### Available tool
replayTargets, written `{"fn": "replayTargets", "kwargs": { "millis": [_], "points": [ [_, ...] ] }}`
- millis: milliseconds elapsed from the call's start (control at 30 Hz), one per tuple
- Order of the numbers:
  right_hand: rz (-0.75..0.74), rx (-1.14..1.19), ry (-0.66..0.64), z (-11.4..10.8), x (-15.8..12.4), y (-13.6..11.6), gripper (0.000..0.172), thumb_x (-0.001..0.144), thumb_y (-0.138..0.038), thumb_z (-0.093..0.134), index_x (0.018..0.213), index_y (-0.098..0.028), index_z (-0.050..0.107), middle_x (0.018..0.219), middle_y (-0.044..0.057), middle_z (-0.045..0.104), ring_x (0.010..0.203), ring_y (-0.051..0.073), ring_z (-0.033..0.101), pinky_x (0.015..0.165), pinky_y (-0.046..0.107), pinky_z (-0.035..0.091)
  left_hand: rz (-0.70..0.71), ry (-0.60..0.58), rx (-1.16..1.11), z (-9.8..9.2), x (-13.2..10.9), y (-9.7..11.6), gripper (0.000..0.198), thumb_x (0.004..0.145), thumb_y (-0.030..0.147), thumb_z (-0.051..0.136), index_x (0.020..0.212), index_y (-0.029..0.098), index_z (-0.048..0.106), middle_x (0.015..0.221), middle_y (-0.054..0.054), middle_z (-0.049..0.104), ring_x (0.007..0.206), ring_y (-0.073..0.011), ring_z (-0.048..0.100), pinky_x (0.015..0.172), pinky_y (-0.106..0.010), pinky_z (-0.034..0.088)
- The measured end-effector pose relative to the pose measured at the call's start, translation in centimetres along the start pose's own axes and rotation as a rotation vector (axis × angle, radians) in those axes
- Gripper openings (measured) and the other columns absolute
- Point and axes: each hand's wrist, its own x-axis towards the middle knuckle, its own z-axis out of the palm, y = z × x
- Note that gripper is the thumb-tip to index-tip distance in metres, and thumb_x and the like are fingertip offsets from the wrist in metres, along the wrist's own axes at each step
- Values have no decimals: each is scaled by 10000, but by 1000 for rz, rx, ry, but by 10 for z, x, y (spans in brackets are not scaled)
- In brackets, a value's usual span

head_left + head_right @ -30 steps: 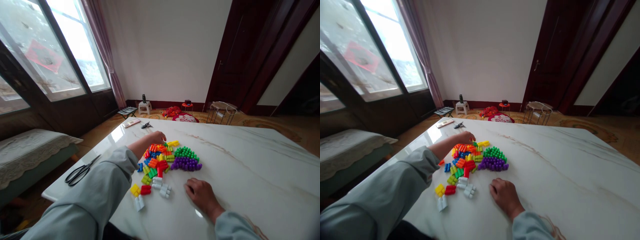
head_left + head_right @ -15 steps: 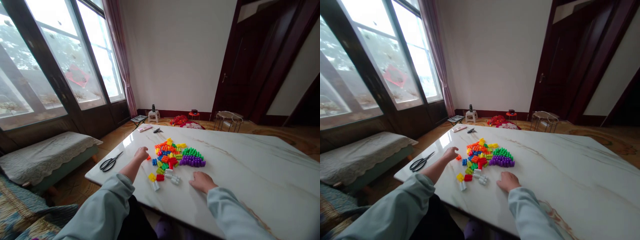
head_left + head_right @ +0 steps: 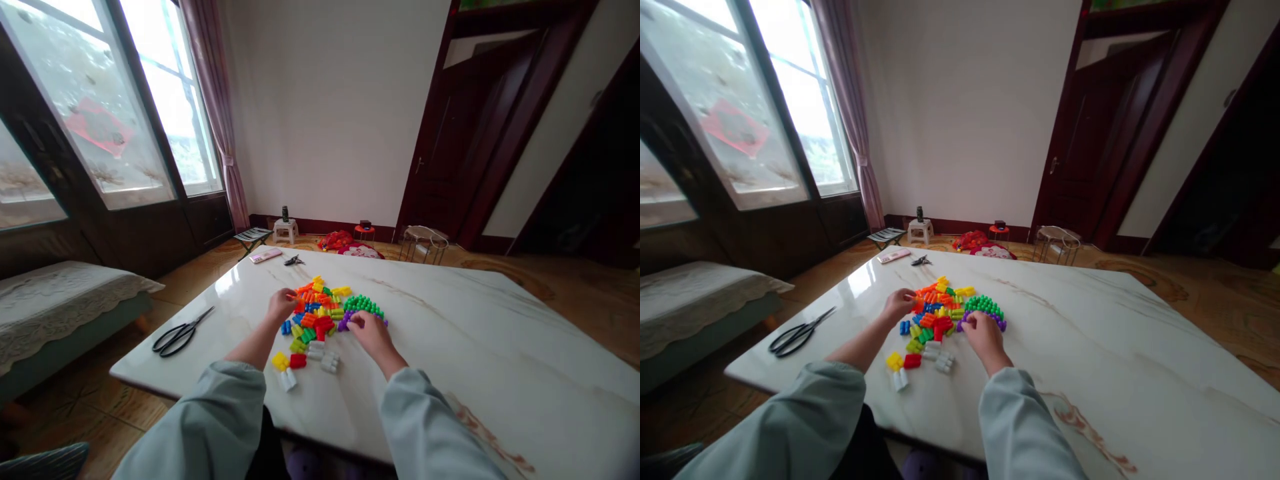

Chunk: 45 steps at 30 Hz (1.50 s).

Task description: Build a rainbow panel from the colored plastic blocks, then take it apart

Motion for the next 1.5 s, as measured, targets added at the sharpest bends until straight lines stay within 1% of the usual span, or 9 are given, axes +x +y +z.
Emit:
{"fn": "replayTargets", "kwargs": {
  "millis": [200, 467, 533, 667, 767, 1000, 1100, 1233, 1500],
  "points": [
    [-125, 231, 94, 9, 9, -3, 261, 724, -255, 671, 973, -174, 668, 949, 59, 696, 742, 150, 639, 700, 250, 506, 339, -368, -382, 45, -36, 65, 214, 628, 187, 727, 828, 129, 679, 736, -24, 691, 700, -145, 650, 644, -233, 521],
    [-58, 118, 113, -1, 4, 6, 168, 743, -199, 613, 895, -211, 685, 886, 21, 721, 767, 153, 646, 727, 247, 490, 316, -325, -208, 38, -49, 79, 183, 643, 265, 732, 767, 140, 682, 756, -23, 698, 751, -168, 656, 674, -245, 516],
    [14, 6, 123, -6, 2, 10, 180, 732, -163, 590, 872, -220, 687, 878, 11, 722, 785, 152, 645, 724, 239, 474, 226, -527, -199, 35, -56, 72, 199, 695, 326, 696, 746, 135, 671, 726, -31, 693, 708, -167, 661, 655, -265, 521],
    [68, -148, 33, -11, -3, 23, 191, 719, -144, 582, 851, -222, 696, 861, 10, 723, 808, 153, 646, 690, 225, 441, 79, -1224, -238, 43, -77, 42, 352, 630, 388, 772, 880, 154, 688, 754, -36, 702, 671, -161, 672, 669, -304, 532],
    [70, -226, -80, -5, -5, 29, 212, 698, -98, 575, 808, -224, 705, 840, 6, 726, 806, 150, 644, 665, 218, 418, 49, -1399, -273, 53, -89, 23, 517, 529, 382, 847, 984, 189, 692, 848, -41, 711, 696, -160, 677, 721, -325, 528],
    [1, -245, -89, 12, -2, 23, 231, 719, -78, 541, 819, -206, 704, 846, 22, 726, 815, 151, 644, 678, 214, 410, 71, -1178, -361, 44, -75, 16, 594, 577, 344, 820, 1127, 198, 652, 1163, -106, 622, 830, -184, 675, 727, -323, 536],
    [-17, -255, -65, 20, 2, 19, 216, 743, -97, 536, 837, -205, 698, 878, 33, 720, 837, 156, 644, 691, 217, 407, 94, -1101, -310, 36, -69, 15, 602, 630, 327, 778, 1198, 211, 616, 1082, -89, 654, 877, -185, 662, 738, -300, 535],
    [-33, -275, -30, 29, 8, 17, 183, 759, -116, 545, 850, -198, 682, 897, 45, 704, 854, 161, 637, 701, 220, 402, 185, -1055, -171, 33, -67, 15, 597, 665, 328, 739, 1236, 229, 595, 991, -58, 671, 792, -151, 653, 696, -258, 535],
    [-8, -305, 53, 35, 10, 17, 121, 782, -145, 562, 851, -175, 656, 907, 68, 682, 846, 171, 625, 700, 235, 404, 279, -1042, -111, 35, -66, 20, 601, 638, 322, 746, 1216, 229, 613, 1258, -85, 557, 765, -128, 640, 606, -208, 519]
  ]
}}
